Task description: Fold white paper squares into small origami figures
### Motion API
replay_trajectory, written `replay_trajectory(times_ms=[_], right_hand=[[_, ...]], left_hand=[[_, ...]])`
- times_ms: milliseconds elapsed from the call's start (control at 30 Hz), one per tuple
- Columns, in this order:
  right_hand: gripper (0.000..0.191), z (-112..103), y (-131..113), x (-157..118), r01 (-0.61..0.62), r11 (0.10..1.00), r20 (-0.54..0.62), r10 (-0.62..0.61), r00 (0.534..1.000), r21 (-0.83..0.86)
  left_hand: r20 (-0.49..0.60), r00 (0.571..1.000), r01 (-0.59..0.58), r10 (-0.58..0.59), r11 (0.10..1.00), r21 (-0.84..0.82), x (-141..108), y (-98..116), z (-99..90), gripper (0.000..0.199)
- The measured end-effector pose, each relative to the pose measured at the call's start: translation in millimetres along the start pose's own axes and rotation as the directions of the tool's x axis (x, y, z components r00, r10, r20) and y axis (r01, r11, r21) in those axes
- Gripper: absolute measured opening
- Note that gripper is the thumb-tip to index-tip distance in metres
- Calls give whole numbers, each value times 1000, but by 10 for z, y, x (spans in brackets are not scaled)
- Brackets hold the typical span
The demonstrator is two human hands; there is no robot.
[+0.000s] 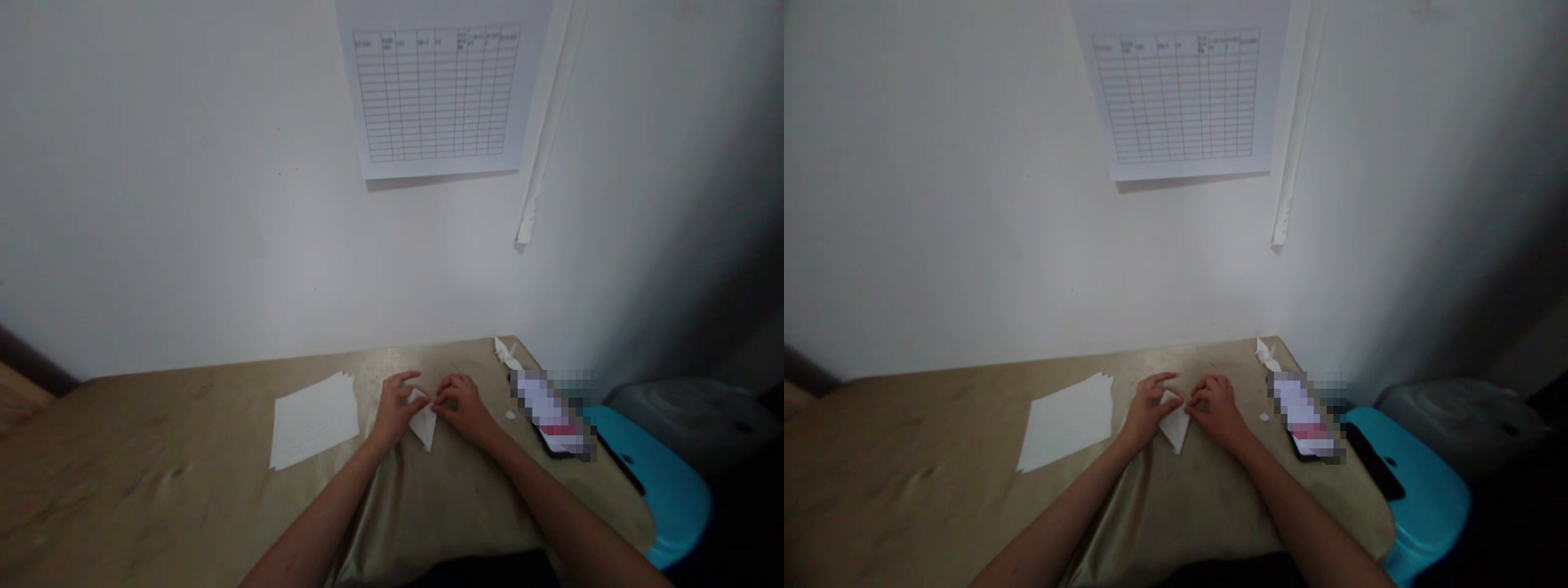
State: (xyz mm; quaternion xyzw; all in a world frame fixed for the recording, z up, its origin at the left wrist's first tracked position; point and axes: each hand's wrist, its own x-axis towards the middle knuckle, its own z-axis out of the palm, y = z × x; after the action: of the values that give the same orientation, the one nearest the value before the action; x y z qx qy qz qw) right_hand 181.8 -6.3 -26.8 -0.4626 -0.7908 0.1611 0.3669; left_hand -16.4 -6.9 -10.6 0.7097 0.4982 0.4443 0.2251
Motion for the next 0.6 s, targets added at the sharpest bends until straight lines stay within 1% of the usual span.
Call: replay_trajectory(times_ms=[167,267,400,600], right_hand=[[5,-7,-43,-4,19,1000,35,-18,999,-21],[5,-15,-58,4,24,999,25,-23,999,-24],[7,-27,-49,12,-9,1000,-7,9,1000,-8],[7,-29,-38,8,-46,999,-25,46,999,-5]], left_hand=[[-66,997,39,-44,996,-75,26,-25,-43,5],[-73,996,34,-40,995,-92,25,-21,-46,8],[-75,997,5,-13,995,-101,16,-6,-26,7],[-82,997,10,-16,997,-81,16,-4,-29,8]])
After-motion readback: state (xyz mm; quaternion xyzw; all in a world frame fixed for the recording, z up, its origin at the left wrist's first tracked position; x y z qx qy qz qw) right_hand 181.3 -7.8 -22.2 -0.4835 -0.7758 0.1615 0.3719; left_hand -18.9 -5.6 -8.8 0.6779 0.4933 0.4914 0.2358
